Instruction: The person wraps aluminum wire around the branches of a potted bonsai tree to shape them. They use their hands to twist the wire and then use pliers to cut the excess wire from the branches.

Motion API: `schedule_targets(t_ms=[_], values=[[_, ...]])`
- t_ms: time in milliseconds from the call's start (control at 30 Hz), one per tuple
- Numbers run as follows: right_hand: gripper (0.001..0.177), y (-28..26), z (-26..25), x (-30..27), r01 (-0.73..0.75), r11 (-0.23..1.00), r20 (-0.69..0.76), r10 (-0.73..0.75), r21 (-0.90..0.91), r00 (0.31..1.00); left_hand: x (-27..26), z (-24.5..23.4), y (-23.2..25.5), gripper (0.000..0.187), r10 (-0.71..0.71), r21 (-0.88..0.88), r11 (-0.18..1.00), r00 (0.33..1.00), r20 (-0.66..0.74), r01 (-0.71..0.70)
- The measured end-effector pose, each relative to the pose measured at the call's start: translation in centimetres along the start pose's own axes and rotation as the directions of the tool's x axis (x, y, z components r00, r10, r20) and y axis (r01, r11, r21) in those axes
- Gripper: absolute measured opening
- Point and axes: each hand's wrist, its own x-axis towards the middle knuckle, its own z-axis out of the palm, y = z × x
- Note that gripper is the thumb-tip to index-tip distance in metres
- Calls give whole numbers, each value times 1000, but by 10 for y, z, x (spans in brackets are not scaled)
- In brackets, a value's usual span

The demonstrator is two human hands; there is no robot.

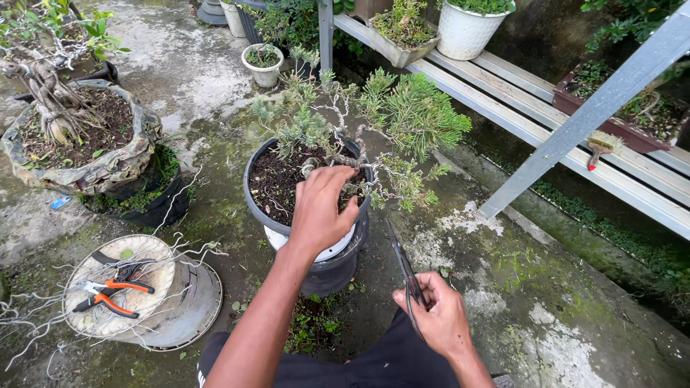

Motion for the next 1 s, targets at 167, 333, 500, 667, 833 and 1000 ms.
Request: schedule_targets(t_ms=[167, 333, 500, 667, 833, 1000], values=[[24, -20, -5, 6, -25, 996, -111, 16, -83, 994, -7, -4, 28, 40, 123, 2, 992, 991, -54, -123], [28, -23, -14, 14, -35, 994, -148, 19, -106, 989, -15, 7, 29, 17, 220, 77, 974, 968, -123, -211], [41, -36, -23, 16, -43, 939, -139, -6, -340, 990, -26, 9, 30, 10, 273, 131, 958, 951, -147, -255], [44, -58, -23, 16, -34, 839, -136, -48, -542, 990, -29, 14, 28, 12, 263, 118, 962, 949, -177, -245], [46, -49, -19, 24, 45, 794, -128, -153, -607, 980, -28, 13, 31, 11, 270, 125, 960, 941, -203, -249], [34, -31, -19, 33, 160, 810, -130, -279, -564, 952, -28, 13, 29, 10, 262, 110, 963, 945, -197, -244]])
